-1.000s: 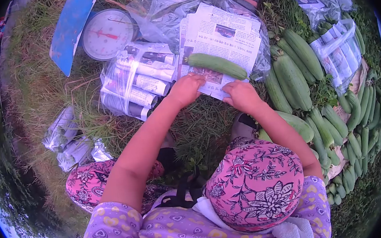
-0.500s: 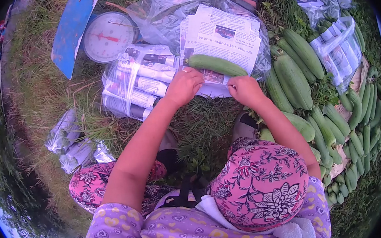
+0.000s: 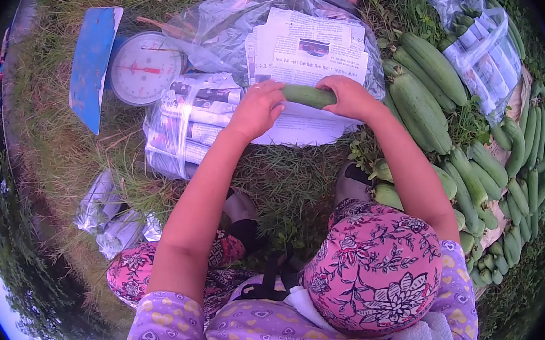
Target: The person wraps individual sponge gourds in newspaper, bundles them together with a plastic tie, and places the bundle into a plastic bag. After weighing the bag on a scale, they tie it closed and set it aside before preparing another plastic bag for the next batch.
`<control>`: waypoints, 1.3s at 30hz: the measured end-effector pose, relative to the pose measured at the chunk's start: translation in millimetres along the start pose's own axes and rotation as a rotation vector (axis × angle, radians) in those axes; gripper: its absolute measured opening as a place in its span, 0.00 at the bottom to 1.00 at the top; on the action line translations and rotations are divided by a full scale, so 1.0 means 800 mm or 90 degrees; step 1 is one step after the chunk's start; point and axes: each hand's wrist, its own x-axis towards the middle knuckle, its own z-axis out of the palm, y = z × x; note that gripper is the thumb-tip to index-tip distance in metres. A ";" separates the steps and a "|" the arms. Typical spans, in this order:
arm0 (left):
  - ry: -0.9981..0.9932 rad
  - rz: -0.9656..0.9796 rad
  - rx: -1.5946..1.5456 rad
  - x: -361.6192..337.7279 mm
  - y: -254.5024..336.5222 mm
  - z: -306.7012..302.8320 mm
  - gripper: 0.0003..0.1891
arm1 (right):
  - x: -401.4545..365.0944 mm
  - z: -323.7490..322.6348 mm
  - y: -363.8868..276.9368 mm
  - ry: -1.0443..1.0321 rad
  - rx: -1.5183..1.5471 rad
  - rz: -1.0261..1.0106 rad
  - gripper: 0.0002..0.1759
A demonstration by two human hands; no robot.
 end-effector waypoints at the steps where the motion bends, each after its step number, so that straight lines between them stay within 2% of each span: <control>1: -0.007 -0.029 -0.033 0.004 -0.005 0.001 0.07 | 0.001 -0.003 0.005 -0.034 0.044 0.017 0.19; 2: -0.014 -0.056 -0.066 0.010 -0.009 0.002 0.08 | 0.000 -0.005 0.011 -0.066 0.087 0.035 0.17; 5: -0.023 -0.097 -0.077 0.022 -0.010 0.008 0.07 | -0.008 -0.011 0.019 0.026 0.157 0.084 0.12; 8: -0.063 -0.154 -0.098 0.036 -0.013 0.007 0.06 | -0.022 -0.035 -0.040 0.262 0.103 0.046 0.08; 9: -0.066 -0.166 -0.094 0.041 -0.014 0.007 0.06 | -0.031 -0.032 -0.064 0.298 0.102 -0.001 0.04; 12: -0.085 -0.194 -0.090 0.057 -0.018 0.005 0.07 | -0.039 0.019 -0.075 0.173 -0.011 -0.167 0.05; 14: -0.107 -0.212 -0.100 0.065 -0.021 0.005 0.08 | -0.025 0.044 -0.056 0.210 -0.114 -0.140 0.10; 17: -0.027 -0.218 -0.049 0.069 -0.020 0.015 0.08 | -0.005 0.045 -0.042 0.194 -0.177 -0.077 0.19; 20: 0.264 -0.161 0.072 0.056 0.002 0.014 0.10 | 0.002 0.048 -0.031 0.165 -0.186 -0.048 0.26; 21: 0.258 -0.265 0.041 0.042 0.012 0.018 0.10 | 0.003 0.049 -0.027 0.161 -0.179 -0.042 0.26; 23: 0.108 -0.600 -0.325 0.019 0.029 0.026 0.11 | 0.005 0.049 -0.024 0.159 -0.159 -0.029 0.26; 26: 0.110 -0.795 -0.805 -0.005 0.051 0.059 0.13 | 0.009 0.050 -0.022 0.169 -0.096 -0.019 0.25; 28: 0.184 -0.736 -0.954 -0.006 0.046 0.089 0.17 | 0.009 0.050 -0.020 0.181 -0.024 -0.022 0.24; 32: 0.336 -0.531 -1.090 0.014 0.052 0.092 0.19 | 0.001 0.059 -0.028 0.133 0.379 0.076 0.22; 34: 0.321 -0.505 -1.078 0.016 0.056 0.074 0.18 | -0.003 0.062 -0.039 0.077 0.642 0.127 0.23; 35: 0.318 -0.491 -1.072 0.017 0.056 0.067 0.18 | -0.007 0.061 -0.042 0.050 0.682 0.172 0.21; 38: 0.385 -0.498 -1.084 0.015 0.056 0.066 0.18 | -0.010 0.026 -0.053 0.131 0.223 0.008 0.17; 39: 0.420 -0.514 -1.100 0.019 0.058 0.064 0.18 | -0.012 0.030 -0.054 0.292 0.172 -0.015 0.16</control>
